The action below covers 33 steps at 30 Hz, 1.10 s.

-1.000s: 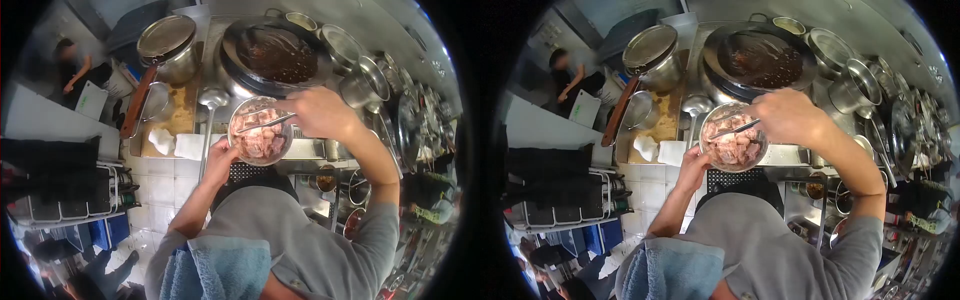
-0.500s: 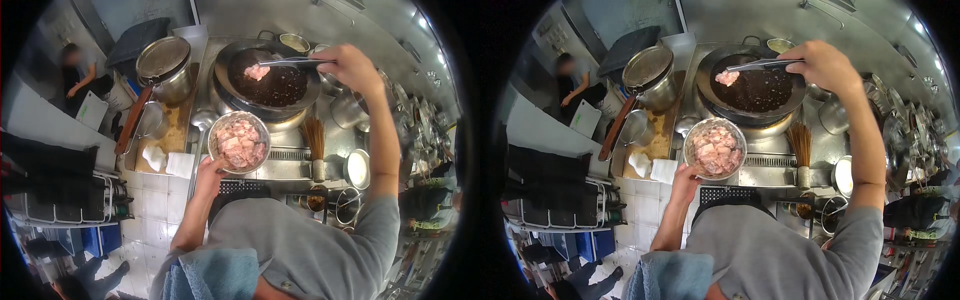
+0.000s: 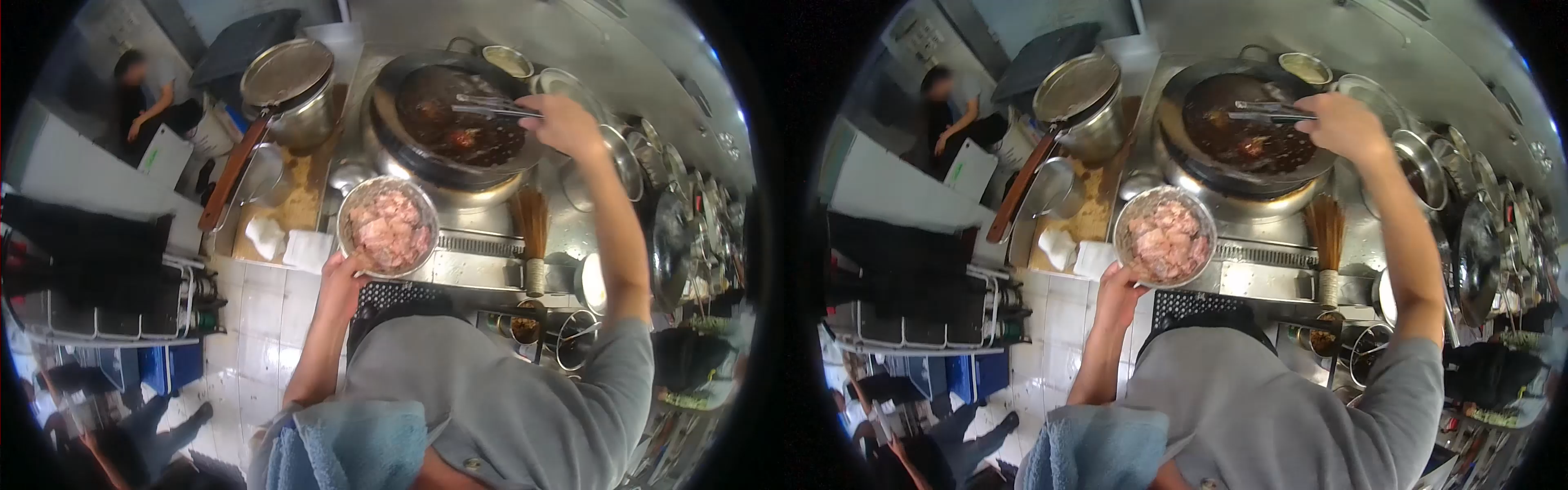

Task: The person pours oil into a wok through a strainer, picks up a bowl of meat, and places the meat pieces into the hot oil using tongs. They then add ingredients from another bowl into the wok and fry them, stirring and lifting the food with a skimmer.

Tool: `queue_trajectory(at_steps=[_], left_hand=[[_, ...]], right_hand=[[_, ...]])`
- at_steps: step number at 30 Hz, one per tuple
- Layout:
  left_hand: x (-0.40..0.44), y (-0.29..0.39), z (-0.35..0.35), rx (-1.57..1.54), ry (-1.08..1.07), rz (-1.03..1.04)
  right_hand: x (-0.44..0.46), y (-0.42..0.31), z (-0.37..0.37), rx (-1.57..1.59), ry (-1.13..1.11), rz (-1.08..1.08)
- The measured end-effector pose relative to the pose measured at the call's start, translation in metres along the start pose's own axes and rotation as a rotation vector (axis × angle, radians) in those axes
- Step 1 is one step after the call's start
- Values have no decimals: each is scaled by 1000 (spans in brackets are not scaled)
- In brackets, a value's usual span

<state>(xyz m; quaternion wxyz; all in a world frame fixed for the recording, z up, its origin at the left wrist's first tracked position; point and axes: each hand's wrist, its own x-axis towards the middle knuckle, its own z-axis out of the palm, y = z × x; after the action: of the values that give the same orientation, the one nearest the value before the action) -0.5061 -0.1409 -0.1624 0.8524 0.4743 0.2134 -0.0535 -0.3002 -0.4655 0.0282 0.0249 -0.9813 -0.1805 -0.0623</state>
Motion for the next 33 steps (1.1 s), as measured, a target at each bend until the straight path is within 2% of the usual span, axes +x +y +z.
queue_trajectory(at_steps=[3, 5, 7, 10, 14, 17, 22, 25, 26, 29, 31, 33], left_hand=[[3, 5, -2, 26, -8, 39], [7, 4, -2, 44, -33, 53], [11, 3, -1, 78, -52, 61], [17, 3, 1, 92, -61, 68], [17, 0, 2, 36, -30, 43], [20, -6, 1, 9, -19, 44], [19, -8, 0, 56, -44, 85], [13, 1, 10, 20, -47, 86], [17, -2, 4, 36, -79, 74], [14, 3, 11, 7, -82, 52], [14, 2, 11, 5, -78, 32], [15, 5, 13, -24, -65, 19]], right_hand=[[-41, -46, -34, 144, -33, -165], [-63, -78, -30, 57, -49, -420], [-71, -101, -9, 14, -80, -570], [-63, -120, 6, -177, -285, -557], [-64, -97, -25, -72, 67, -571], [-64, -91, -40, -91, 32, -511], [-47, -102, 18, 37, -120, -574], [-36, -106, 14, -15, -210, -592], [-35, -100, 7, -10, -116, -606], [-46, -93, -28, 4, -15, -548], [-48, -78, -46, 67, 197, -557], [-45, -72, -60, 112, 215, -492]])
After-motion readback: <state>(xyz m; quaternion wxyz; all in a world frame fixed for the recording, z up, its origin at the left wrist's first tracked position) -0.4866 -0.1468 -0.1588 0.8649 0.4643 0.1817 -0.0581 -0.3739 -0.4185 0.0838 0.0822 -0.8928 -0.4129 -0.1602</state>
